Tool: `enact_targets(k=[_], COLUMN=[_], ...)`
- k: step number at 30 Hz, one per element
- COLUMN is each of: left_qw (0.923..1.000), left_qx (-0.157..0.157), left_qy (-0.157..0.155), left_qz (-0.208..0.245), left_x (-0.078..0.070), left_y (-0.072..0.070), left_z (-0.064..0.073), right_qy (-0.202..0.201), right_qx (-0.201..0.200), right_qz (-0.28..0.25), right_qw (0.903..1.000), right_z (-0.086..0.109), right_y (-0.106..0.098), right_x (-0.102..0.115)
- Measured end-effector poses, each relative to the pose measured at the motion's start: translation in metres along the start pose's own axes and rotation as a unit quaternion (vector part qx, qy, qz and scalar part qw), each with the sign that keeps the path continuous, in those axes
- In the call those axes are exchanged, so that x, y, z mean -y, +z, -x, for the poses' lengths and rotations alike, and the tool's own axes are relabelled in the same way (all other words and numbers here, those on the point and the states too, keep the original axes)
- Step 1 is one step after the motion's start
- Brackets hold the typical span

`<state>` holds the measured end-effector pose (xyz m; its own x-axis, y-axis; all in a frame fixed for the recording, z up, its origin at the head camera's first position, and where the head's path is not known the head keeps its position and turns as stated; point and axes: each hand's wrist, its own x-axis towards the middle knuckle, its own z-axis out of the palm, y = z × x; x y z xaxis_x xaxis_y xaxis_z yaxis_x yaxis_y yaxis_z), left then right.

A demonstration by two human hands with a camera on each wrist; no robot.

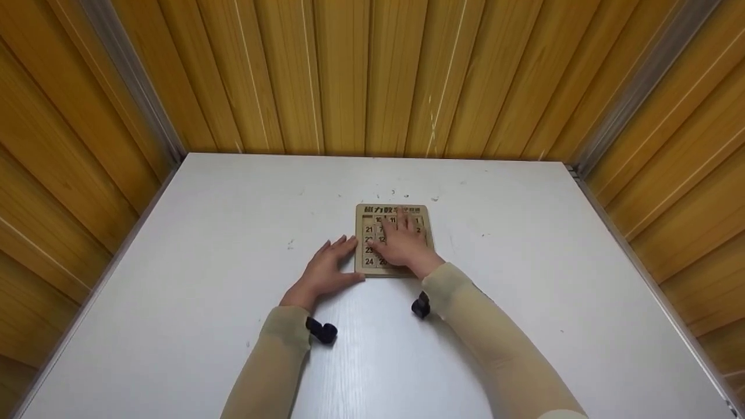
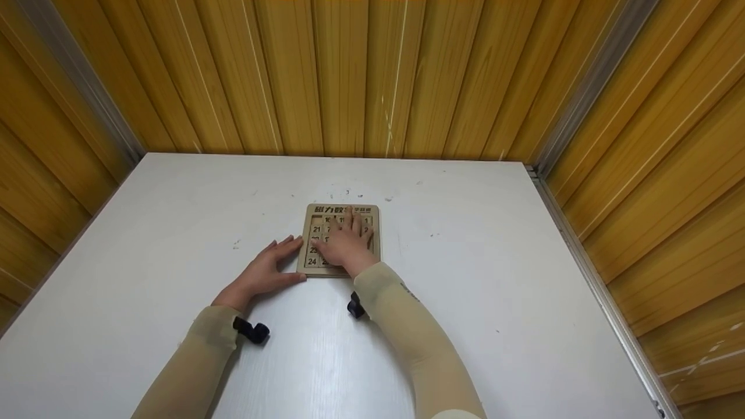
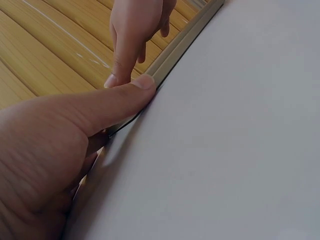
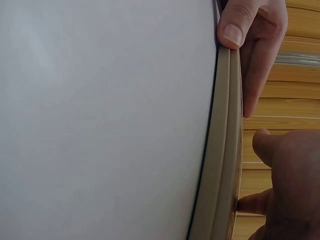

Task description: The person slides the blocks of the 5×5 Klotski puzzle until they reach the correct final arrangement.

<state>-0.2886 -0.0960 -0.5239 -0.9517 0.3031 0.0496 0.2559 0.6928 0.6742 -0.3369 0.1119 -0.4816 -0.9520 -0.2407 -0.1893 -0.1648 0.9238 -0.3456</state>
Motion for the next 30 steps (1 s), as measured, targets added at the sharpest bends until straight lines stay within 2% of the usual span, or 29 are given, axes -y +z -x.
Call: enact_targets(k=[5, 11, 19, 26, 30], left_qw=[1.0000, 1.0000, 1.0000, 0.9999, 0.9999], left_qx=[0.003, 0.005, 0.005, 0.003, 0.005], left_qy=[-0.009, 0.005, 0.002, -0.015, -0.010], left_qz=[-0.001, -0.002, -0.002, 0.007, 0.003], left_x=[-0.002, -0.003, -0.003, -0.001, -0.002], left_y=[0.001, 0.001, 0.001, 0.000, 0.000], left_z=[-0.001, -0.002, -0.003, -0.001, -0.001], right_qy=[-0.001, -0.016, -0.012, -0.016, -0.015], right_qx=[0.008, 0.009, 0.000, 0.010, 0.015], right_qz=[-0.002, 0.018, -0.007, 0.025, 0.033], right_qw=[1.0000, 0.9997, 0.9999, 0.9995, 0.9992], right_z=[-0.002, -0.004, 0.002, 0.008, 0.011], right_y=[0.002, 0.003, 0.000, -0.001, 0.000], right_x=[0.009, 0.015, 0.001, -0.006, -0.004])
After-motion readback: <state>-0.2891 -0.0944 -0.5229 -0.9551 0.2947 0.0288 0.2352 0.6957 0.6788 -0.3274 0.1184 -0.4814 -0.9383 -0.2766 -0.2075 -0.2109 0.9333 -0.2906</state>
